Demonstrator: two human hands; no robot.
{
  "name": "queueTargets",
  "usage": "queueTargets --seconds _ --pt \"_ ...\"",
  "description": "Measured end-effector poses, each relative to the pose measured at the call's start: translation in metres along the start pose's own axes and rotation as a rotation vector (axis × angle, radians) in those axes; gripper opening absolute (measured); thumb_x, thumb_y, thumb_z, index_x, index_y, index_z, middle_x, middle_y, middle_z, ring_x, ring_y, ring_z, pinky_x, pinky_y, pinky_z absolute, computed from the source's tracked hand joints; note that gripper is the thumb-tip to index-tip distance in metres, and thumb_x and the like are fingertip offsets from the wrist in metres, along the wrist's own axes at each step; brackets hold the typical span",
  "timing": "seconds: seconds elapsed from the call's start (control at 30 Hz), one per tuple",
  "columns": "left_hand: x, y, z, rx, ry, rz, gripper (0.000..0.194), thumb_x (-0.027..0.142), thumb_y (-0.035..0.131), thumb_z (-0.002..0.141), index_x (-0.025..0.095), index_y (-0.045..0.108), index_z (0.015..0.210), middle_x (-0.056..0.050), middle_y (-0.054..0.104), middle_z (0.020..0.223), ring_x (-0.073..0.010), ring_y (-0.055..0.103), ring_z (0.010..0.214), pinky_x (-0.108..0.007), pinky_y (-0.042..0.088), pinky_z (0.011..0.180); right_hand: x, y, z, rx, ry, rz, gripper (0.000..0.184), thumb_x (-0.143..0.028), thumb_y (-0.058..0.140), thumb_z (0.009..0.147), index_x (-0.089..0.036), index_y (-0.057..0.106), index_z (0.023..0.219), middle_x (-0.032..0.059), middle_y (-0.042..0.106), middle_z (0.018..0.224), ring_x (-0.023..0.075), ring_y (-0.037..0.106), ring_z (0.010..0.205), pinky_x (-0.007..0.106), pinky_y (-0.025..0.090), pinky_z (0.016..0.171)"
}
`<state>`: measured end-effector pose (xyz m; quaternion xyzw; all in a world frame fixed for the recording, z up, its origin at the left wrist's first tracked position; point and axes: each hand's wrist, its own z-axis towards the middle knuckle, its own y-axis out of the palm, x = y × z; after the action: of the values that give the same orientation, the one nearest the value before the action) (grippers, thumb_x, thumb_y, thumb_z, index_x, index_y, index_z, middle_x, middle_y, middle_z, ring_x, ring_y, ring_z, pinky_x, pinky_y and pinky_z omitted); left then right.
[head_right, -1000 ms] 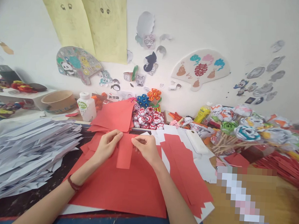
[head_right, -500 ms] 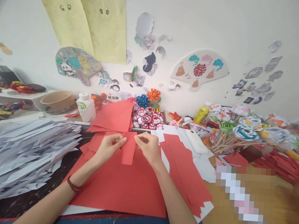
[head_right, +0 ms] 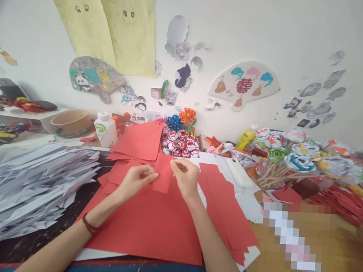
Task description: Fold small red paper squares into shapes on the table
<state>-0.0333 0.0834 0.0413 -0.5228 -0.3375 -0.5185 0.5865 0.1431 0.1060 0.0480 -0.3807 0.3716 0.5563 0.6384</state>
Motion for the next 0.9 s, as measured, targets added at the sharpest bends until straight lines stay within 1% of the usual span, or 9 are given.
queueTargets --seconds 0.1,0.23,0.3,0.43,0.57,0.67,0.77,0.83,0.9 --pt "0.003 0.0 0.0 -0.033 -0.005 -0.007 0.032 0.042 0.063 0.079 0.015 0.054 0.065 0.0 0.056 0.059 -0.0111 0.05 0.056 -0.021 0.037 0.054 0.001 -0.001 0.001 0.036 0.001 0.006 0.023 -0.038 0.064 0.08 -0.017 0.069 0.073 0.0023 0.062 0.064 0.0121 0.05 0.049 0.026 0.041 0.047" --pt "0.003 -0.001 0.0 -0.078 -0.012 -0.03 0.028 0.041 0.064 0.078 0.016 0.055 0.069 0.0 0.058 0.062 -0.0117 0.052 0.057 -0.022 0.039 0.057 0.001 -0.001 0.001 0.079 0.014 0.006 0.025 -0.04 0.064 0.08 -0.016 0.069 0.073 0.0029 0.062 0.064 0.0127 0.05 0.05 0.026 0.042 0.047" --pt "0.003 -0.002 -0.001 -0.085 -0.011 -0.02 0.027 0.041 0.063 0.078 0.016 0.055 0.069 0.001 0.056 0.06 -0.0114 0.051 0.056 -0.022 0.038 0.056 0.002 0.0 0.001 0.102 0.015 0.015 0.024 -0.039 0.064 0.079 -0.016 0.069 0.073 0.0031 0.063 0.064 0.0126 0.05 0.05 0.026 0.042 0.047" --pt "0.004 -0.001 -0.003 -0.03 -0.01 0.077 0.026 0.04 0.057 0.082 0.017 0.053 0.07 0.004 0.049 0.055 -0.0104 0.043 0.051 -0.021 0.032 0.052 0.003 0.001 0.001 0.11 0.011 0.026 0.024 -0.039 0.064 0.079 -0.016 0.068 0.072 0.0022 0.062 0.063 0.0124 0.05 0.049 0.026 0.043 0.048" --pt "0.002 -0.001 -0.002 0.03 0.044 0.172 0.021 0.038 0.051 0.086 0.019 0.054 0.077 0.002 0.052 0.062 -0.0122 0.045 0.057 -0.021 0.032 0.056 0.008 0.001 0.003 0.117 0.069 0.047 0.024 -0.039 0.065 0.077 -0.016 0.068 0.071 0.0021 0.062 0.061 0.013 0.052 0.05 0.026 0.044 0.049" --pt "-0.002 -0.004 -0.001 0.045 0.088 0.34 0.016 0.031 0.048 0.087 0.019 0.052 0.076 0.003 0.051 0.061 -0.0127 0.044 0.056 -0.022 0.03 0.057 0.012 0.0 0.007 0.055 0.169 0.098 0.022 -0.037 0.068 0.074 -0.016 0.07 0.079 0.0022 0.064 0.063 0.0139 0.055 0.053 0.026 0.046 0.051" --pt "-0.006 -0.009 0.0 -0.007 0.134 0.501 0.016 0.025 0.045 0.088 0.02 0.054 0.076 0.003 0.05 0.057 -0.0134 0.044 0.053 -0.023 0.027 0.056 0.015 -0.002 0.01 -0.071 0.217 0.113 0.028 -0.037 0.07 0.073 -0.016 0.072 0.091 0.0054 0.07 0.079 0.0166 0.061 0.066 0.027 0.048 0.059" --pt "-0.006 -0.011 0.001 -0.035 0.164 0.578 0.018 0.025 0.045 0.089 0.021 0.056 0.075 0.001 0.054 0.059 -0.0148 0.048 0.055 -0.024 0.028 0.056 0.016 -0.003 0.01 -0.153 0.2 0.081 0.027 -0.039 0.069 0.074 -0.016 0.073 0.087 0.0066 0.071 0.085 0.0189 0.063 0.074 0.028 0.049 0.065" --pt "-0.005 -0.011 0.0 -0.021 0.192 0.631 0.02 0.029 0.047 0.089 0.021 0.058 0.074 -0.002 0.06 0.068 -0.0174 0.053 0.065 -0.024 0.03 0.059 0.015 -0.004 0.009 -0.2 0.184 0.045 0.026 -0.04 0.068 0.075 -0.016 0.073 0.082 0.0062 0.072 0.083 0.0201 0.064 0.077 0.029 0.049 0.069"
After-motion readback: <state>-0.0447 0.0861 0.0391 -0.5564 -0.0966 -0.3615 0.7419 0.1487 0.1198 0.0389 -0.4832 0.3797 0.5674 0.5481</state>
